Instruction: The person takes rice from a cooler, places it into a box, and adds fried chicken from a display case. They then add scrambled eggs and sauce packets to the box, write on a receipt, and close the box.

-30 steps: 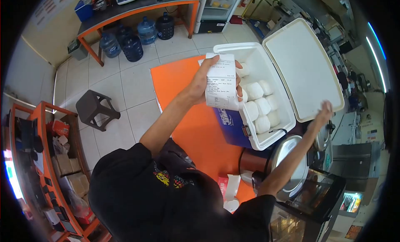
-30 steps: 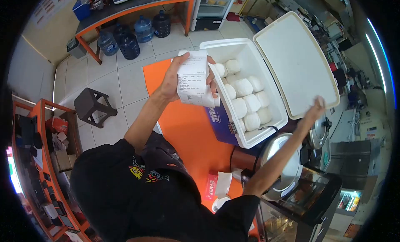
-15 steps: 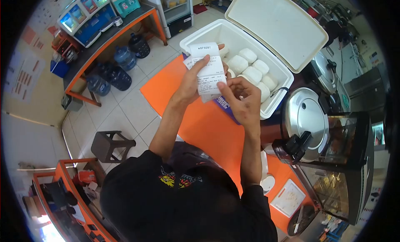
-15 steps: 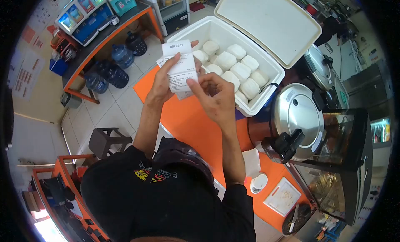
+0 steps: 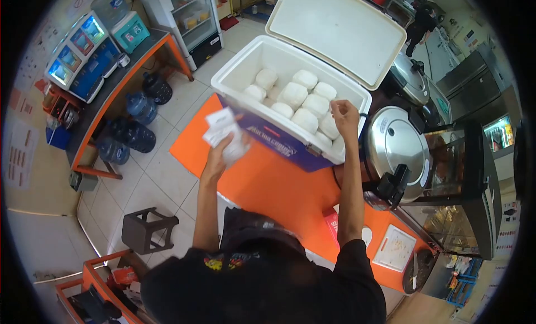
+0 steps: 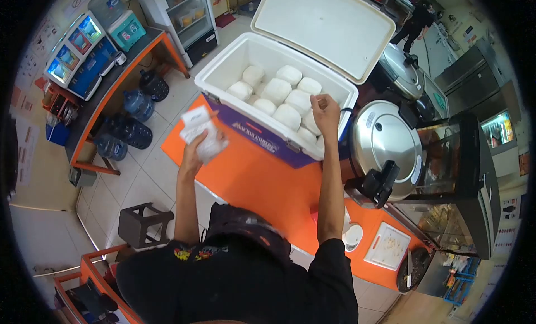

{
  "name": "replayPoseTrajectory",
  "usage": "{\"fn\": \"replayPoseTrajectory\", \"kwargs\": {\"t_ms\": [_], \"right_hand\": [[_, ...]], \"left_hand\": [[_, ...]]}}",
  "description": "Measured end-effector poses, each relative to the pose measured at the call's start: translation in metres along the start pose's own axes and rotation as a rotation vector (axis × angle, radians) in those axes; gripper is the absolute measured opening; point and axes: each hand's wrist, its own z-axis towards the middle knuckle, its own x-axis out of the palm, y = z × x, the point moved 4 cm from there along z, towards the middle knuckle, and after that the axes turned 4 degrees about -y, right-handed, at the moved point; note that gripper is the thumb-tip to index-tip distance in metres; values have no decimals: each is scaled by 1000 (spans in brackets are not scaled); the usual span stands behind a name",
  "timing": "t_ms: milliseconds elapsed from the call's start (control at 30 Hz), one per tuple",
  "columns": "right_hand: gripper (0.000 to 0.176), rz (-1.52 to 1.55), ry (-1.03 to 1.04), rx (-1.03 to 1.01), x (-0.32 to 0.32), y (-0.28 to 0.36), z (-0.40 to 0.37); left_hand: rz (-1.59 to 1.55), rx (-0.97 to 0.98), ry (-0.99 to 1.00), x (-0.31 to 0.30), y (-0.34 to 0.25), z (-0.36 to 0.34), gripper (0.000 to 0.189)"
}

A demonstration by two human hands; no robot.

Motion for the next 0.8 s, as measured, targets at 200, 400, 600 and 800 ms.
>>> {"fn": "replayPoseTrajectory", "kwargs": {"t_ms": [200, 400, 600, 800], "right_hand": [[15, -72, 319, -369, 82, 5, 43], [16, -443, -56, -230, 55, -35, 133], [38, -623, 178, 228, -40, -69, 37], [55, -418, 185, 574, -3, -32, -16]], "left_hand": [[30, -81, -313, -99, 5, -51, 50], [66, -111, -516, -169, -17, -77, 47], [85, -140, -541, -223, -61, -14, 45], [19, -202, -265, -254, -81, 98, 47]]}}
